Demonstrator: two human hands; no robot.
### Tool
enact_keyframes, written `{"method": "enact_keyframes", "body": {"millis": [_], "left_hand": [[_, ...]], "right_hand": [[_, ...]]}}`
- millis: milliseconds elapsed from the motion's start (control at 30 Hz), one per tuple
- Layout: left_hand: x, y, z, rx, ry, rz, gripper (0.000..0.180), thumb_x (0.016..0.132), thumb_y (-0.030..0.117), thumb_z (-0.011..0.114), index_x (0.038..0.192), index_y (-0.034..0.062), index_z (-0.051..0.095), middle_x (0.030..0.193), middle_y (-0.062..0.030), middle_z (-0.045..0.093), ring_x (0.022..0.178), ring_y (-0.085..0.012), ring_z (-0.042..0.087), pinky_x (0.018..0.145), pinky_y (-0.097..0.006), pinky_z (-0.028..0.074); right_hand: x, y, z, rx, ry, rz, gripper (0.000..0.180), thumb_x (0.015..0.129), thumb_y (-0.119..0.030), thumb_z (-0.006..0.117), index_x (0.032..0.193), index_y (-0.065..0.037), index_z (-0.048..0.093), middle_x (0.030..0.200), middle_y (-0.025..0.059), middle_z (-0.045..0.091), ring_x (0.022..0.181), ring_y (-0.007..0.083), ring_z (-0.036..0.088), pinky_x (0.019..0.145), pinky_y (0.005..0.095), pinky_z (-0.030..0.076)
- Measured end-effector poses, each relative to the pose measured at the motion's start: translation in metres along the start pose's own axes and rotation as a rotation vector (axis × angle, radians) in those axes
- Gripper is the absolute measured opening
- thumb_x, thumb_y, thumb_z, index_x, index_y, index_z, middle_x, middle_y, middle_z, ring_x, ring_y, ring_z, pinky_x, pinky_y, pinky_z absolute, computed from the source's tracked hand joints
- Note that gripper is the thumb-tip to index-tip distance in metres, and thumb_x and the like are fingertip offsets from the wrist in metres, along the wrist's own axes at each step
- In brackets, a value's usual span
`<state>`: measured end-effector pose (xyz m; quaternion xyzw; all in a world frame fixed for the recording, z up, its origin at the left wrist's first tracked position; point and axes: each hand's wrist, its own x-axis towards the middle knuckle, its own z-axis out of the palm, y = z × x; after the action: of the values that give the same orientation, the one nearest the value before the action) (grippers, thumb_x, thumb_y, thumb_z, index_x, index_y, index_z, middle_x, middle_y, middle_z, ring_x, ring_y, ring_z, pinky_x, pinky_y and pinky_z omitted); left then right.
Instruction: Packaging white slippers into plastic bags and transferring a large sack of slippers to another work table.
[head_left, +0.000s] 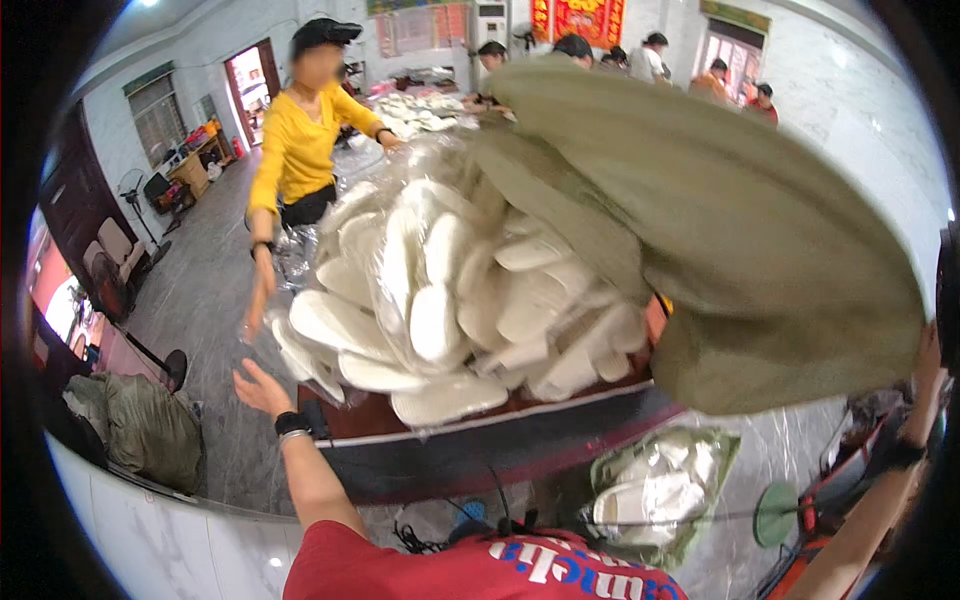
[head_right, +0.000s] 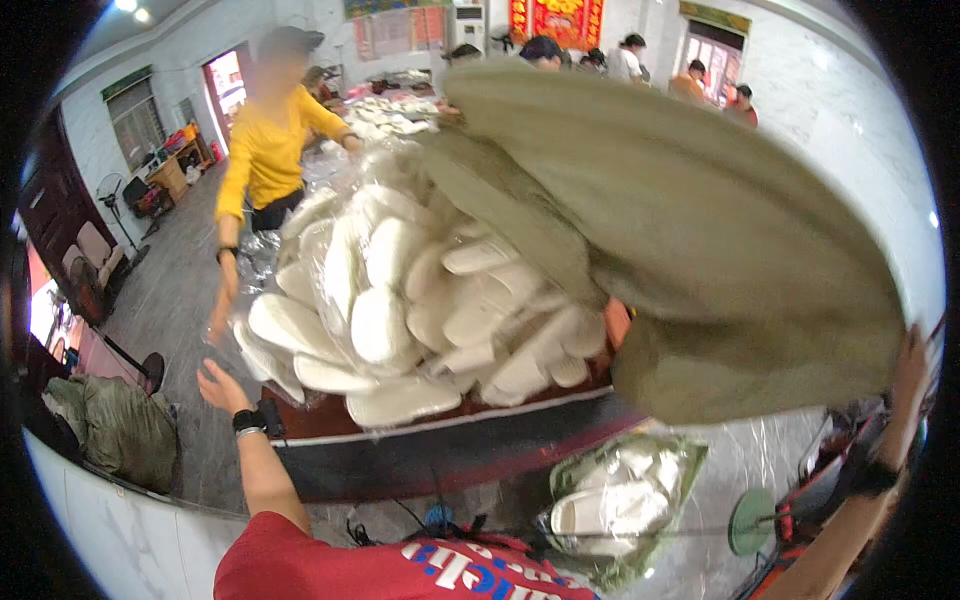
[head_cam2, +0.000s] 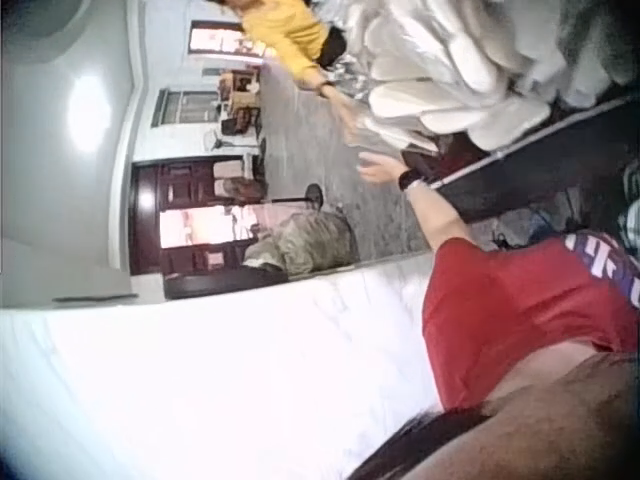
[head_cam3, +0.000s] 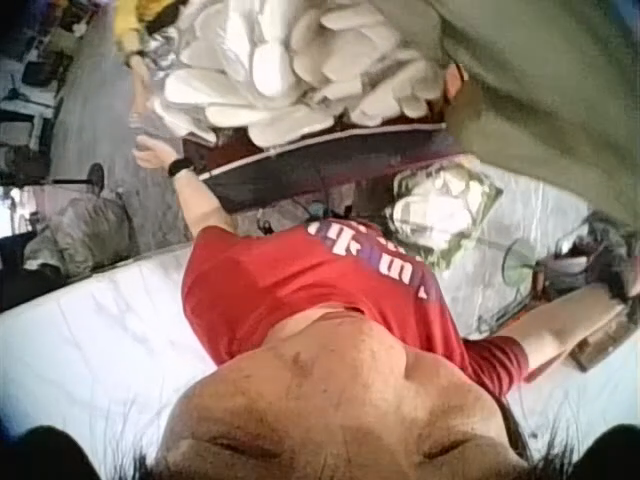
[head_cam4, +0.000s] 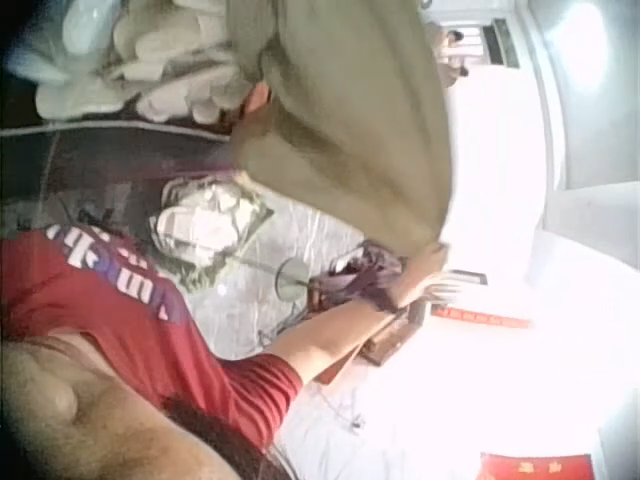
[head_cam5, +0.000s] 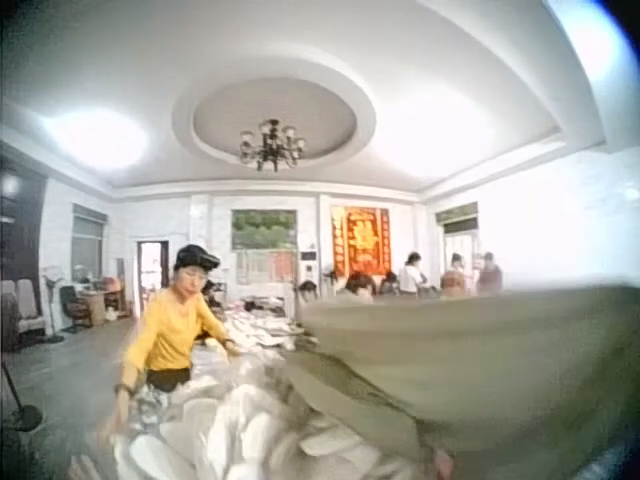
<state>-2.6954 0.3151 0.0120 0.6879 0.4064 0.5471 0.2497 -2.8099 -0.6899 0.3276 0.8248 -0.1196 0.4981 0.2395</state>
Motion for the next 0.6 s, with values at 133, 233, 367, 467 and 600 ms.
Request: {"method": "enact_keyframes", "body": {"millis": [133,233,367,467,600], "left_hand": [[0.060,-0.145,0.057,-0.430,-0.561,-0.578,0.094,0.083,0.070,0.036,0.143,0.0002,0.016,0.149,-0.0189,0.014,0.138,-0.0317,0.014,0.110,-0.042,0.018],[-0.020,-0.047,0.124,-0.623,-0.941,-1.072,0.076,0.090,0.058,0.036,0.139,-0.0002,0.028,0.141,-0.0145,0.035,0.129,-0.0287,0.033,0.103,-0.039,0.031],[-0.024,-0.084,0.178,-0.951,-0.791,-0.745,0.042,0.093,0.032,0.047,0.121,0.0005,0.049,0.111,-0.0092,0.058,0.093,-0.0251,0.057,0.077,-0.036,0.049],[-0.064,-0.092,0.176,-0.901,-0.829,-0.748,0.041,0.093,0.031,0.048,0.121,0.0011,0.049,0.111,-0.0098,0.058,0.093,-0.0255,0.058,0.076,-0.036,0.049],[-0.080,-0.062,0.199,-0.823,-0.861,-0.725,0.041,0.092,0.030,0.050,0.122,0.0019,0.049,0.110,-0.0105,0.058,0.092,-0.0259,0.058,0.074,-0.037,0.050]], "right_hand": [[-0.176,-0.067,0.068,0.018,-0.378,0.044,0.014,0.074,-0.005,0.058,0.087,0.000,0.057,0.084,0.0202,0.057,0.082,0.0384,0.054,0.072,0.0452,0.042],[-0.267,-0.131,0.035,0.067,-0.509,0.111,0.015,0.069,-0.006,0.062,0.064,-0.003,0.048,0.067,0.0166,0.049,0.071,0.0370,0.049,0.061,0.0450,0.039],[-0.282,-0.253,0.016,0.232,-0.666,0.206,0.022,0.072,-0.013,0.064,0.065,0.000,0.048,0.070,0.0192,0.052,0.074,0.0404,0.050,0.064,0.0495,0.038],[-0.282,-0.271,-0.001,0.267,-0.759,0.258,0.020,0.072,-0.011,0.063,0.066,0.001,0.048,0.071,0.0194,0.052,0.074,0.0404,0.051,0.065,0.0485,0.039],[-0.283,-0.277,-0.010,0.225,-0.800,0.283,0.020,0.071,-0.011,0.060,0.065,0.002,0.046,0.069,0.0209,0.052,0.072,0.0415,0.051,0.063,0.0490,0.039]]}}
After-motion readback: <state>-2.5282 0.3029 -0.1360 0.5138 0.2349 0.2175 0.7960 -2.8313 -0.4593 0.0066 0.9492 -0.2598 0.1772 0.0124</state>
